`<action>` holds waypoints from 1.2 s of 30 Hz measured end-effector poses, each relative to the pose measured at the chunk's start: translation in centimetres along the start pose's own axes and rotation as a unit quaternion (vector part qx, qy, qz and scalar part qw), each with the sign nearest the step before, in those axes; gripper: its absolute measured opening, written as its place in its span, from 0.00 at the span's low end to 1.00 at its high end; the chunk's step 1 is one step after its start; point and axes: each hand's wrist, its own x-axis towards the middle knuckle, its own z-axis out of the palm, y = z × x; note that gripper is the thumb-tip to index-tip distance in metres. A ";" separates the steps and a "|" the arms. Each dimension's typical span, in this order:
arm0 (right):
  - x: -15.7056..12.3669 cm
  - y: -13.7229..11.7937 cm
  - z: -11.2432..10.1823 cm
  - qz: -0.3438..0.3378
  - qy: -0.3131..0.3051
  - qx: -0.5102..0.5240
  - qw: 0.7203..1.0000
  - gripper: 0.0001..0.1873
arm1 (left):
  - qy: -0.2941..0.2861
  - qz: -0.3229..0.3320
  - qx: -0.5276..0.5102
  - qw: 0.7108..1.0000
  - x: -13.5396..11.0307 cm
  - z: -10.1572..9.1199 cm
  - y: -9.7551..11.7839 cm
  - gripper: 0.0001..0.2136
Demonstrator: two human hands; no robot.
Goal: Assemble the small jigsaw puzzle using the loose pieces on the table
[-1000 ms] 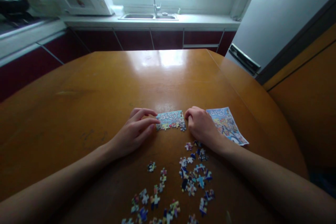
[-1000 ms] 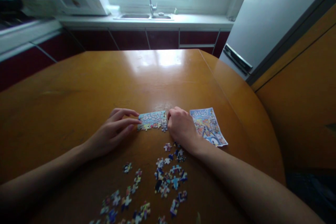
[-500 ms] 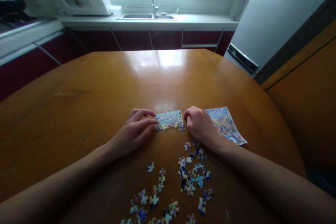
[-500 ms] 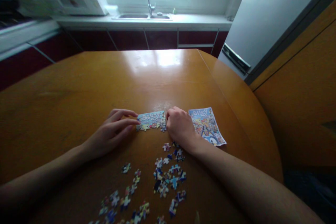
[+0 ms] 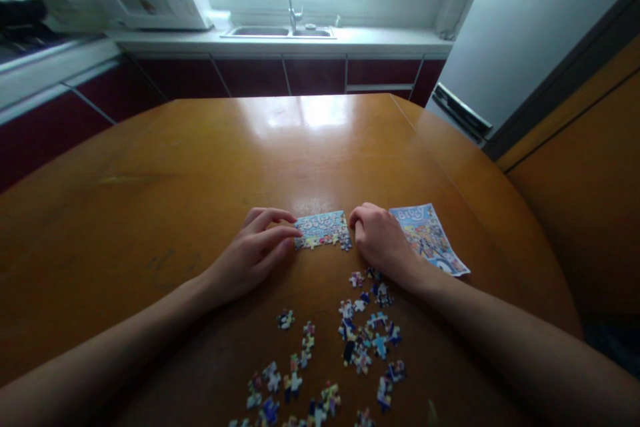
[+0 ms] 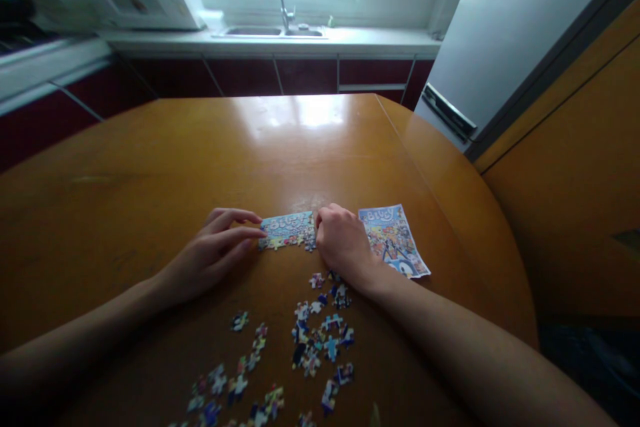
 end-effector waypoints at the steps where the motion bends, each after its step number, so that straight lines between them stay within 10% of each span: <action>1: 0.0 0.0 0.0 0.000 0.000 0.000 1.000 0.13 | 0.000 0.000 0.000 1.000 0.0 0.0 0.0 0.10; 36: 0.0 0.0 0.1 0.011 -0.005 -0.009 1.000 0.13 | -0.008 -0.008 0.001 1.000 -0.1 0.0 0.0 0.10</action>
